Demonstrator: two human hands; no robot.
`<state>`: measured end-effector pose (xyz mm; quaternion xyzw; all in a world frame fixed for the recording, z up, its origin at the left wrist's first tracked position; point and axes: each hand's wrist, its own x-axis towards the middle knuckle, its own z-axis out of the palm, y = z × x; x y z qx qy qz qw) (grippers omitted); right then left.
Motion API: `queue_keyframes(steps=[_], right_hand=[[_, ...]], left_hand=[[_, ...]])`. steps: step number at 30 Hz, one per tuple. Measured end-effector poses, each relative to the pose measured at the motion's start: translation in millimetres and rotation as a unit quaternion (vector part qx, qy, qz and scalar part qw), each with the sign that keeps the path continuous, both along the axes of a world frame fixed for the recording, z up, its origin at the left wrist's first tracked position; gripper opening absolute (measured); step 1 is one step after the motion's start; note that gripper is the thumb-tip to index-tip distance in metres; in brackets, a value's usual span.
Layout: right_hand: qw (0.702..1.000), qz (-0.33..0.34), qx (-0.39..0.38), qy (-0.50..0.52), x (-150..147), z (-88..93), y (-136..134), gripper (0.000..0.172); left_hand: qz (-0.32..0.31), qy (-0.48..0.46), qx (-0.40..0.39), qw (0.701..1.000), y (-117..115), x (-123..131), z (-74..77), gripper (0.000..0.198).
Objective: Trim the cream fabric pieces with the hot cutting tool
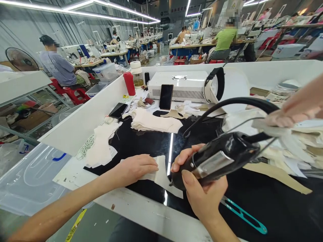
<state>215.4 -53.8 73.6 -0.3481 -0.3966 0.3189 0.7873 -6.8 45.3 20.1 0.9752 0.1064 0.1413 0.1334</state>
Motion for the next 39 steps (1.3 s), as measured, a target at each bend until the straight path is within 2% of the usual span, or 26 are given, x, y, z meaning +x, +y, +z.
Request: queue_keyframes(steps=[5,9,12,19,24,31,39], right_hand=[[1.000,0.003,-0.001,-0.020,-1.0,-1.2,-6.4,0.042],[0.999,0.000,-0.010,-0.033,1.8,-2.4,-12.2,0.041],[0.999,-0.012,-0.012,-0.033,4.7,-3.4,-15.8,0.041],[0.999,-0.031,-0.028,-0.018,9.7,-6.8,-20.7,0.048],[0.999,-0.028,-0.031,-0.024,11.1,0.5,-18.9,0.046],[0.997,-0.073,-0.005,-0.014,20.0,8.9,13.6,0.045],[0.997,-0.065,0.040,0.007,12.6,-4.8,56.3,0.043]], left_hand=[[0.004,-0.001,0.011,1.000,11.5,31.5,-8.8,0.039],[-0.001,0.021,0.012,1.000,20.3,45.2,-15.5,0.039],[-0.008,0.020,0.001,1.000,23.5,44.4,-19.8,0.040],[-0.014,-0.002,0.007,1.000,22.8,35.8,-24.3,0.026],[-0.016,-0.025,0.015,0.999,21.4,35.1,-28.5,0.027],[-0.008,-0.065,0.048,0.997,19.5,34.5,-36.1,0.024],[-0.015,-0.077,0.063,0.995,21.1,28.3,-41.4,0.027]])
